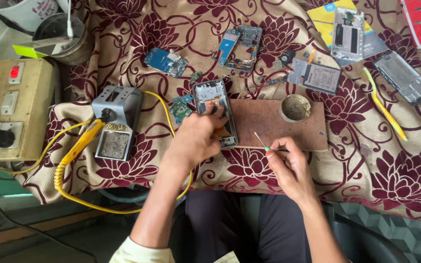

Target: The person cleans a small green circuit board with a toothbrush, then uses a screwdriver to pry open a disassembled mobile phone casing and manipulate internal components.

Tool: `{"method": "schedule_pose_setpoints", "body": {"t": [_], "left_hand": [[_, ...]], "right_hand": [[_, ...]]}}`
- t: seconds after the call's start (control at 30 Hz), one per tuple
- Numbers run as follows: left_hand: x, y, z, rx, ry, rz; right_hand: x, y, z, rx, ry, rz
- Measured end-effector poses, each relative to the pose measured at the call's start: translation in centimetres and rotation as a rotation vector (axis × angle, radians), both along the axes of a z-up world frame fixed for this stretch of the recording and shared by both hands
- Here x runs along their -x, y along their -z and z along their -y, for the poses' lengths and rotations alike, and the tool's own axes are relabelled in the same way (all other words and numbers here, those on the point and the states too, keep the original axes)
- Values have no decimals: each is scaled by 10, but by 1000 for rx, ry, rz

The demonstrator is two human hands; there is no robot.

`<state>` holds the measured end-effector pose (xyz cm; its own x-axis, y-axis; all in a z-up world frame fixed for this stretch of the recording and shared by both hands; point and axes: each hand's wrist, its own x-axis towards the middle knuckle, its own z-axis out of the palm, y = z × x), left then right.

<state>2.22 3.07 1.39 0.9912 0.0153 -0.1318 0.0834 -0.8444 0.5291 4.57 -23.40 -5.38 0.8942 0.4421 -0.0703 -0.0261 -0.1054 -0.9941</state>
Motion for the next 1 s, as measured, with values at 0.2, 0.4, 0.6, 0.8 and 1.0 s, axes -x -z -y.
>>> {"method": "schedule_pose_setpoints", "body": {"t": [0.2,0.4,0.6,0.8,1.0], "left_hand": [[1,-2,-27,89,213,313],[2,-3,10,-107,-45,302],[-3,12,20,-213,28,645],[-10,11,4,-93,317,447],[-8,-9,29,-248,103,286]], "right_hand": [[-7,4,11,-186,-19,-210],[-16,11,27,-506,-70,-250],[-7,23,29,-525,120,-179],[-15,15,31,-672,175,-281],[-10,-19,23,-90,177,129]]}}
